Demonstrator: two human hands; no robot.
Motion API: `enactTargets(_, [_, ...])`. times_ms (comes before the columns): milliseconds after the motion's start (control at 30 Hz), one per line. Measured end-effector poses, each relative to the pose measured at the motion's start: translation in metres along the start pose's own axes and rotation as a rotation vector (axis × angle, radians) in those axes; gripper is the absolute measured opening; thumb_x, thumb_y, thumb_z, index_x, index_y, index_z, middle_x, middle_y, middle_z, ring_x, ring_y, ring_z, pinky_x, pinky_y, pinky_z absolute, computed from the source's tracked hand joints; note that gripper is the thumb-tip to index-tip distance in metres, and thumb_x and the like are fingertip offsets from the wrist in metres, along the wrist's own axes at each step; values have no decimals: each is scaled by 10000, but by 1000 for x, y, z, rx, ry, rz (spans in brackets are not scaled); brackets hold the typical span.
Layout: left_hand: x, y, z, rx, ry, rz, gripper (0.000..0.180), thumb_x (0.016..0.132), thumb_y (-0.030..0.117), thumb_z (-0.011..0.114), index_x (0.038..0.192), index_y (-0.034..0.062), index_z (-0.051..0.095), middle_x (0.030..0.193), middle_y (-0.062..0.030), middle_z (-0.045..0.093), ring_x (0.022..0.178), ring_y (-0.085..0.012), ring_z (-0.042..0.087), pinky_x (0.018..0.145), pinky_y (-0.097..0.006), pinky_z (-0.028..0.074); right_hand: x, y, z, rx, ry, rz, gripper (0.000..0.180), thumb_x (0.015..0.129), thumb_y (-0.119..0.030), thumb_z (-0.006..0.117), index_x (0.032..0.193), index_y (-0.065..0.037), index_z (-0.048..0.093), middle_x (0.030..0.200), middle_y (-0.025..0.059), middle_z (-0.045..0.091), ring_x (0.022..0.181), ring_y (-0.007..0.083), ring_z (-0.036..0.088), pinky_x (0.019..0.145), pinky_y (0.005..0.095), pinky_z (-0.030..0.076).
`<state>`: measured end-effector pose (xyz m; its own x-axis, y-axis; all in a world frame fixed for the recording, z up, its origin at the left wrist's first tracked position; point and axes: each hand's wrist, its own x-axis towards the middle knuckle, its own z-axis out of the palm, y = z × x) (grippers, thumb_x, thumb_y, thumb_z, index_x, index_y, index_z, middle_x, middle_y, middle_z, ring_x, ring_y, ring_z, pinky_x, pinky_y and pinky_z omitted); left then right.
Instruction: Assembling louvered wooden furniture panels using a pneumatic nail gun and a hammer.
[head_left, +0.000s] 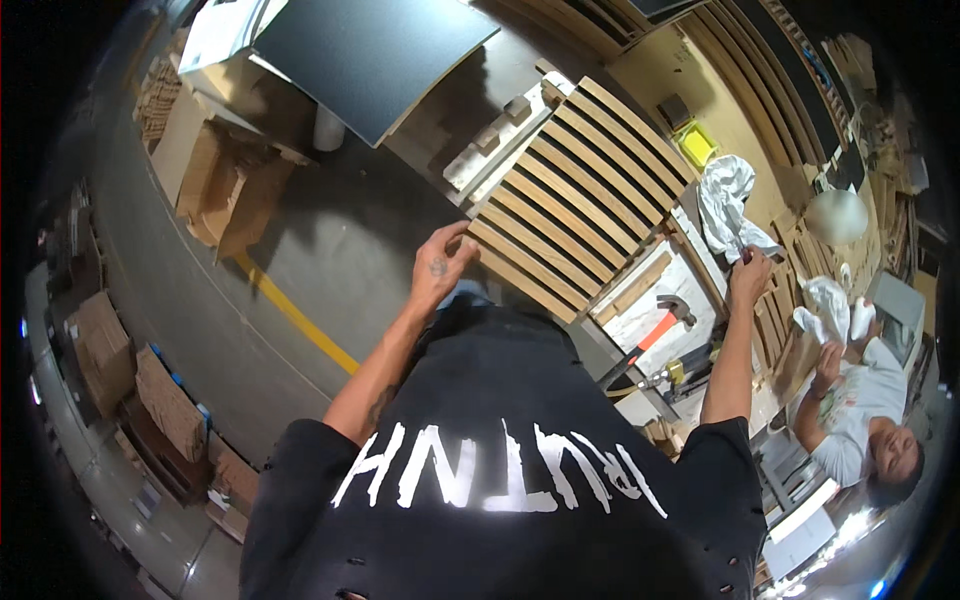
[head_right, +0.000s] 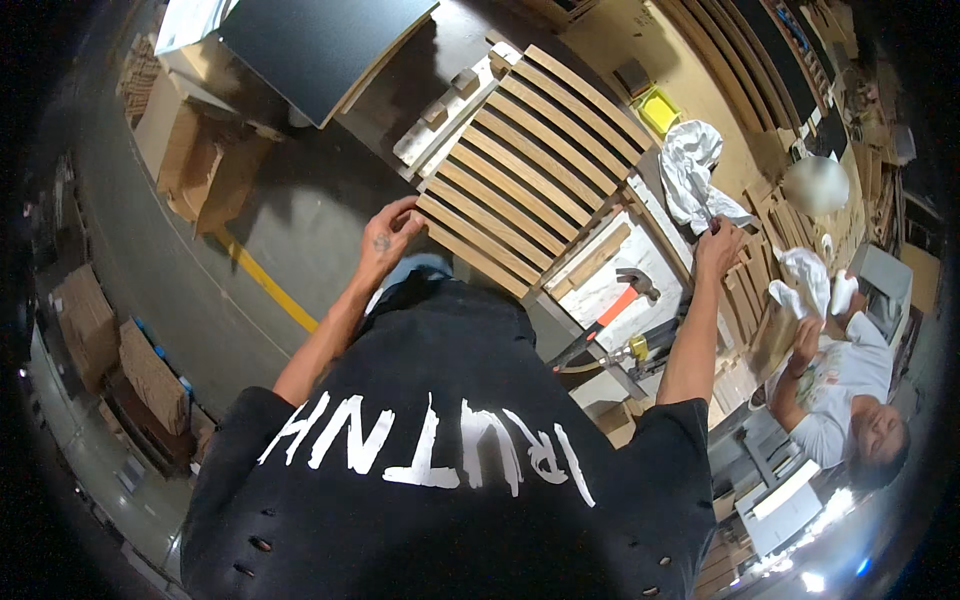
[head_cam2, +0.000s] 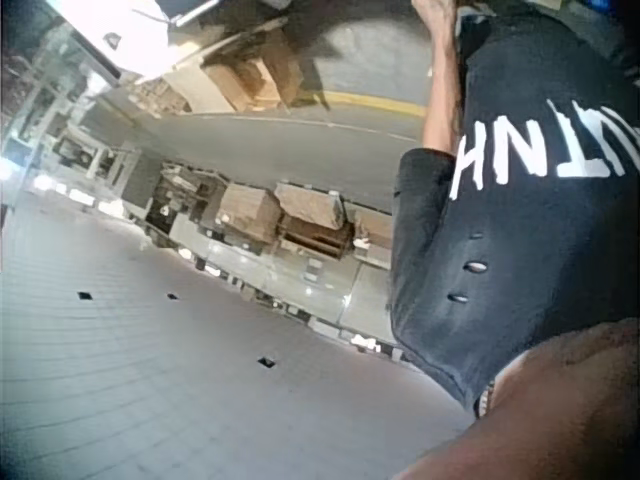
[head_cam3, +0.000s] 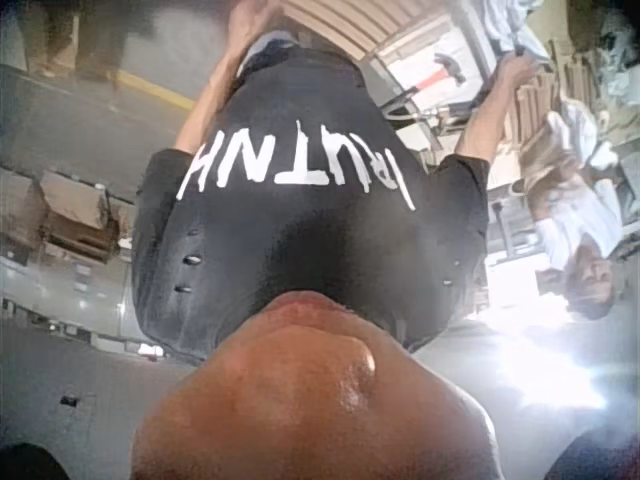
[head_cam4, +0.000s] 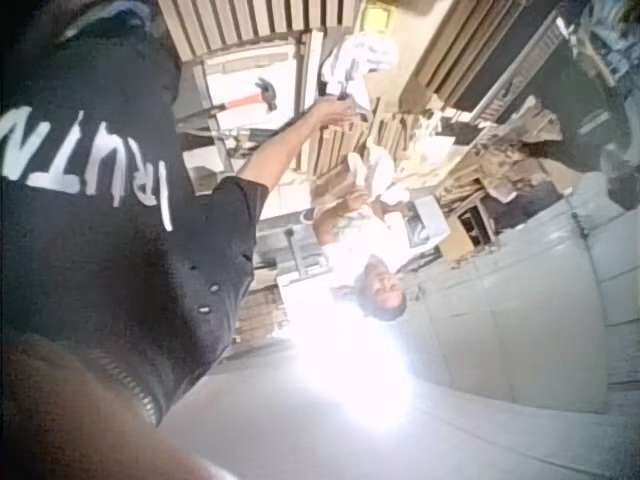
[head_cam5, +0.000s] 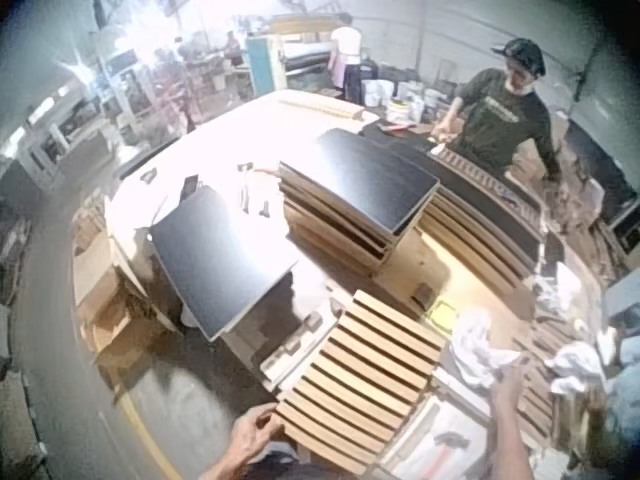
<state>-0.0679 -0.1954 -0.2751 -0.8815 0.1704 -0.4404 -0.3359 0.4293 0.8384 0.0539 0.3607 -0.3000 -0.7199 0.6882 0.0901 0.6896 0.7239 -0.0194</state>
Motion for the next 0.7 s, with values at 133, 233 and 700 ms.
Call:
enactTargets(133, [10, 7, 11, -165, -59, -124, 445, 868, 214, 718, 1217, -32, 593, 998, -96, 679, 919, -173, 633, 822, -306, 495, 17, 22, 3, 20, -239, -39, 394, 841, -81, 645, 1224, -66, 551, 1102, 181, 585, 1108, 373, 533, 929, 428, 441])
enactTargets(233, [12, -1, 20, -331, -70, -209, 395, 874, 197, 710, 1181, -26, 604, 902, -68, 668, 797, -129, 609, 719, -281, 486, 12, 33, -5, 135, -314, -138, 537, 836, -41, 644, 1340, -46, 461, 1231, 218, 545, 1177, 412, 502, 961, 436, 424])
enactTargets(700, [13, -12, 29, -519, -53, -298, 301, 904, 175, 692, 1148, 19, 607, 848, -12, 618, 709, -73, 533, 647, -235, 449, -97, -61, -137, 713, -183, 150, 465, 906, -78, 448, 1363, -54, 533, 1071, 124, 603, 867, 192, 575, 807, 308, 469])
